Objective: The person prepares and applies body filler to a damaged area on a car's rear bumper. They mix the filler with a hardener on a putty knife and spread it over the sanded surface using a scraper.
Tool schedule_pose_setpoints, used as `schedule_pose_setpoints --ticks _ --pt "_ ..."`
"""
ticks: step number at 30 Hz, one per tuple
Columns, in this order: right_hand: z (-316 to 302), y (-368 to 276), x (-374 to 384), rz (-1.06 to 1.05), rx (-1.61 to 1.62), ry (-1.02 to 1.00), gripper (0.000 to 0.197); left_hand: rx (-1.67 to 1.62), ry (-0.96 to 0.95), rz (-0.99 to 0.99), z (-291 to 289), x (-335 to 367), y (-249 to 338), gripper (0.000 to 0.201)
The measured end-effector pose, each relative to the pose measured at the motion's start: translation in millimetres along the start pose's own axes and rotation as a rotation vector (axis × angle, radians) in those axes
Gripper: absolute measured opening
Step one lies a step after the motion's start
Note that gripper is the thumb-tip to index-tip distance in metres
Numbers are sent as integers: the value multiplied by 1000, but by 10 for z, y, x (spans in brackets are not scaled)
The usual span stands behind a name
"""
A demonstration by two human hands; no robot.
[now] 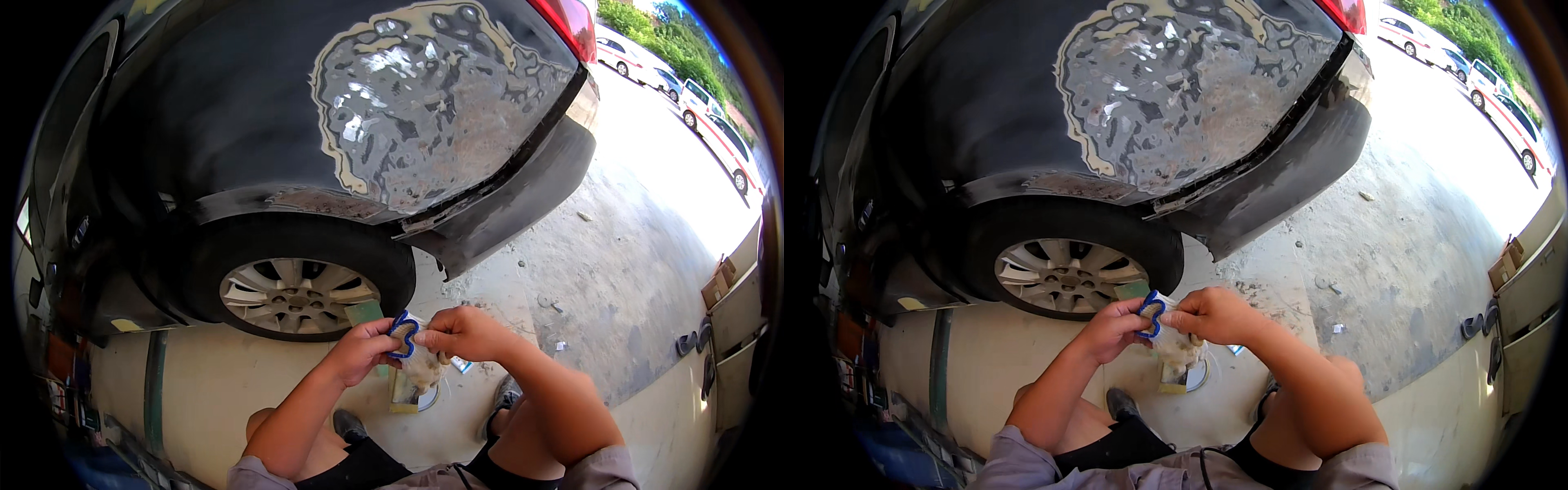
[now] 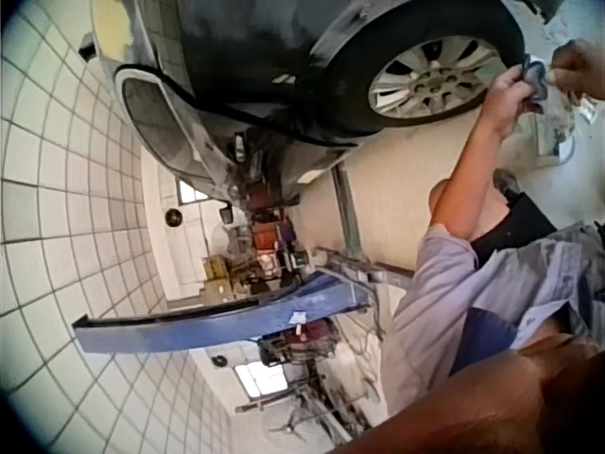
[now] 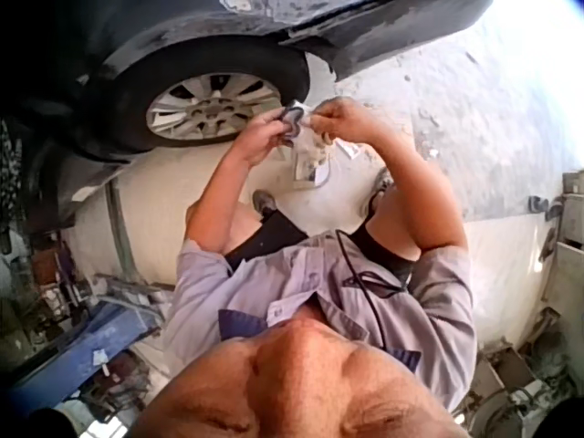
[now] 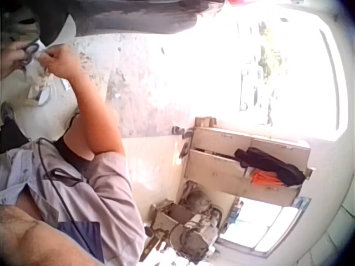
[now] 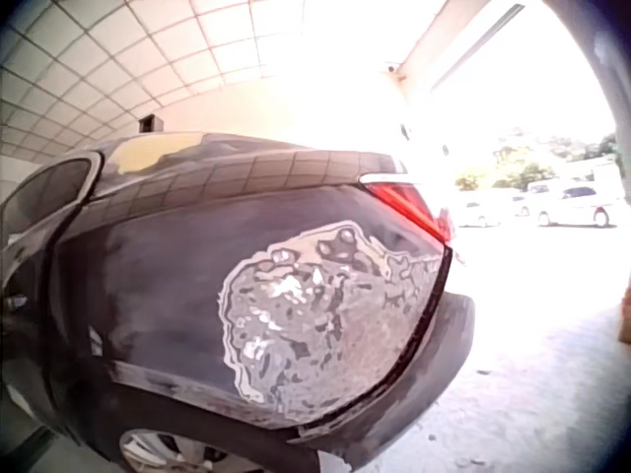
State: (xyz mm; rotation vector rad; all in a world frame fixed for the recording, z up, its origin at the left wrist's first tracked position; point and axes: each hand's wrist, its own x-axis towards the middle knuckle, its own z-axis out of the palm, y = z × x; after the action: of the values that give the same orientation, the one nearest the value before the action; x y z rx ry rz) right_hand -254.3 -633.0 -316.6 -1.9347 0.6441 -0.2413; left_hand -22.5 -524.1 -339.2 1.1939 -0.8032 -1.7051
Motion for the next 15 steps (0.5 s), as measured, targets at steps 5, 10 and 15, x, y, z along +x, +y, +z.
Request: schedule_pose_setpoints --ticks 5,10,15 --pt "250 -141 -116 -12 -482 282 54 49 257 99 24 67 -101 24" --pt "456 -89 -83 36 -458 330 53 246 272 246 160 -16 -161 25" --pt "448 -51 -86 -40 -366 428 32 308 290 252 188 -76 -137 26"
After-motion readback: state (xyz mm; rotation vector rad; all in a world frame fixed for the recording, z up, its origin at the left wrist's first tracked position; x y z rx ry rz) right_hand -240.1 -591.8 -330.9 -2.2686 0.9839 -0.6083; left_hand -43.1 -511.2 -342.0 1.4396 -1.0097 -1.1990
